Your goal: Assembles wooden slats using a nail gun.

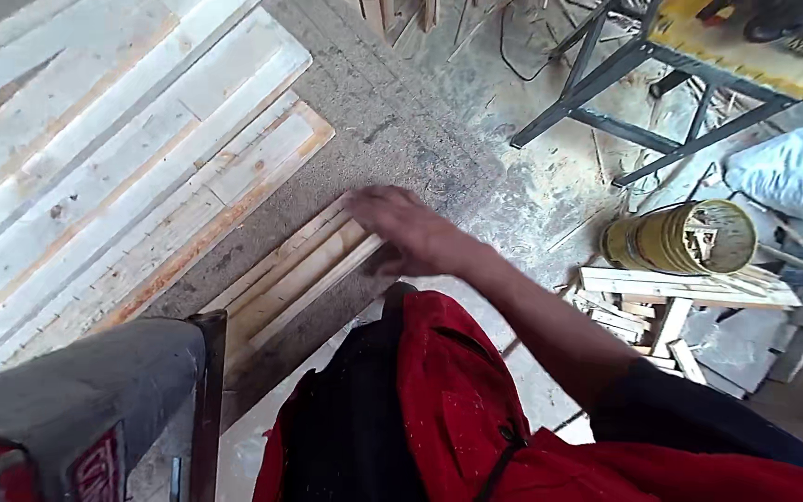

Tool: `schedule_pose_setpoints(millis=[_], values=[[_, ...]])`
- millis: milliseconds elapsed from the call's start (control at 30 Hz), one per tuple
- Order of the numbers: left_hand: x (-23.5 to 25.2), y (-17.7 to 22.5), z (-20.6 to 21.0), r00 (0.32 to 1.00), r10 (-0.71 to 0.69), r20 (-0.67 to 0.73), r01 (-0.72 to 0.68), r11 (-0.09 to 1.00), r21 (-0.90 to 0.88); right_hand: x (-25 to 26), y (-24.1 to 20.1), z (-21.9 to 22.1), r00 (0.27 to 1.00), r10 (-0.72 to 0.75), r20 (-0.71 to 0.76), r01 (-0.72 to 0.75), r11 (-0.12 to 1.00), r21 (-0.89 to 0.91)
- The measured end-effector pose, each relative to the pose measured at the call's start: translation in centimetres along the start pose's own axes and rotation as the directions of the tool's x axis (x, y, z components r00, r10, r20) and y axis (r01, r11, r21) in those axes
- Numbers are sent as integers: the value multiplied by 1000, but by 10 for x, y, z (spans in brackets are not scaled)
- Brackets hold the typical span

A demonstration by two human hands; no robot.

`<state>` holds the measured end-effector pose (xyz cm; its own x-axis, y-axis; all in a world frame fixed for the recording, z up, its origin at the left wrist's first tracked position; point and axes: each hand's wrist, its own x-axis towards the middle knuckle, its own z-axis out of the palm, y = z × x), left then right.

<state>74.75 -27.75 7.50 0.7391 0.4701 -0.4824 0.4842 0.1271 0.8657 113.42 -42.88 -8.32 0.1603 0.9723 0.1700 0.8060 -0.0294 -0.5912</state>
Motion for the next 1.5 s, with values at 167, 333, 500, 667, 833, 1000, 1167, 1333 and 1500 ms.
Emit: schedule_pose_setpoints(millis=[167, 333, 500, 667, 833, 1000, 1167, 1333, 1500], values=[[-1, 1, 17, 998, 58, -7, -58, 998, -25, 3, 42, 18, 996, -80, -34, 86, 959, 270], [17, 19, 34, 999, 46, 21, -45, 999, -28, 9, 49, 26, 986, -119, -117, 150, 942, 301], [54, 67, 69, 997, -75, 13, 72, 986, 149, 6, 50, 26, 978, -140, -152, 173, 959, 226], [89, 92, 82, 990, -134, 45, 118, 961, 251, 4, 52, 26, 975, -142, -173, 171, 971, 168], [123, 115, 87, 962, -263, 74, 220, 907, 360, 3, 55, 26, 973, -117, -197, 155, 969, 192], [146, 119, 88, 961, -199, 194, 117, 922, 368, 2, 57, 26, 974, -107, -201, 148, 968, 205], [155, 129, 93, 946, -254, 201, 163, 909, 383, 2, 58, 26, 977, -97, -187, 140, 962, 232], [154, 112, 64, 931, -271, 246, 171, 917, 361, 3, 58, 24, 979, -91, -183, 135, 960, 245], [154, 135, 94, 953, -303, 22, 262, 856, 445, 4, 57, 24, 978, -109, -177, 152, 957, 248]])
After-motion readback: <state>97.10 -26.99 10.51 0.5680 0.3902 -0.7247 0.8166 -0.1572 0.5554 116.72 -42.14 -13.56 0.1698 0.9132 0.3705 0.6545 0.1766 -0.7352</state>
